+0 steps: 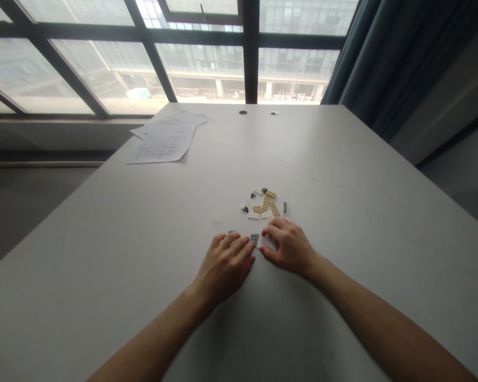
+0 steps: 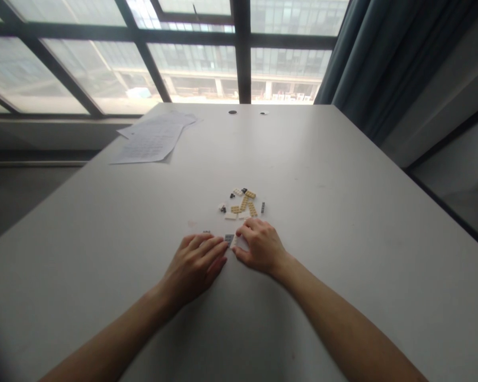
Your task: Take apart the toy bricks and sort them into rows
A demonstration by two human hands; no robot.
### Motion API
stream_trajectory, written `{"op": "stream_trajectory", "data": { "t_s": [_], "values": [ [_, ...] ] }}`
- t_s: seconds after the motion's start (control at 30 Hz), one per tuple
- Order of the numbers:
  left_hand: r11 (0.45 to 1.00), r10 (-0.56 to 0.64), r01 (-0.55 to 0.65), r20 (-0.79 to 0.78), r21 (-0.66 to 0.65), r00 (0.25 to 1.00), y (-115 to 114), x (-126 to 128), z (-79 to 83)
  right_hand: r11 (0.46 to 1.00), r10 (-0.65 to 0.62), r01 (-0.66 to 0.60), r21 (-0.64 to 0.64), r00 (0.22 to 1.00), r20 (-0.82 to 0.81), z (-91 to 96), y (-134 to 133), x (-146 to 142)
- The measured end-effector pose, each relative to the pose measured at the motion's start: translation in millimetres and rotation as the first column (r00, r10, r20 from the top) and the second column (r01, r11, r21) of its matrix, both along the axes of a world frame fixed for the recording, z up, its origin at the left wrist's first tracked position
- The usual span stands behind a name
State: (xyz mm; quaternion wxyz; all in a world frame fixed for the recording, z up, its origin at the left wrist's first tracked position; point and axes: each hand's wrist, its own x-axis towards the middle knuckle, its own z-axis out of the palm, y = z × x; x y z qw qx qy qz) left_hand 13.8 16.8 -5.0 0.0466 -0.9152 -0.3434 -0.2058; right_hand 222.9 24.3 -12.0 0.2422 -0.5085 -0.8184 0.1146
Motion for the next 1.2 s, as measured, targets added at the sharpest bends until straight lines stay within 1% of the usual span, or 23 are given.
{"op": "stream_trajectory", "data": {
  "t_s": [0.23,0.37,0.53,0.7,1.2],
  "values": [
    [1.0,-0.003,0.003,0.003,-0.007,1.0,-0.1,0.8,1.4,1.0,-0.002,0.002,-0.004,1.0,-0.003,-0.2,0.3,-0.1],
    [1.0,-0.009,0.009,0.009,0.021,1.0,-0.5,0.6,1.3,1.0,-0.002,0.002,-0.003,1.0,-0.004,0.3,0.5,-0.1],
    [0.996,-0.084,0.085,-0.013,0.031,0.996,-0.4,0.2,-0.4,1.0,-0.006,0.006,0.004,1.0,0.002,-0.6,1.1,-0.2],
    [0.991,-0.137,0.137,-0.016,-0.007,0.99,0.6,0.4,-0.3,1.0,-0.001,0.001,0.002,1.0,0.004,-1.5,1.7,0.1],
    [0.994,-0.107,0.108,0.023,-0.023,0.994,2.3,-0.4,-3.5,1.0,-0.003,0.003,0.004,1.0,0.018,-2.2,4.1,-3.3]
  ]
}}
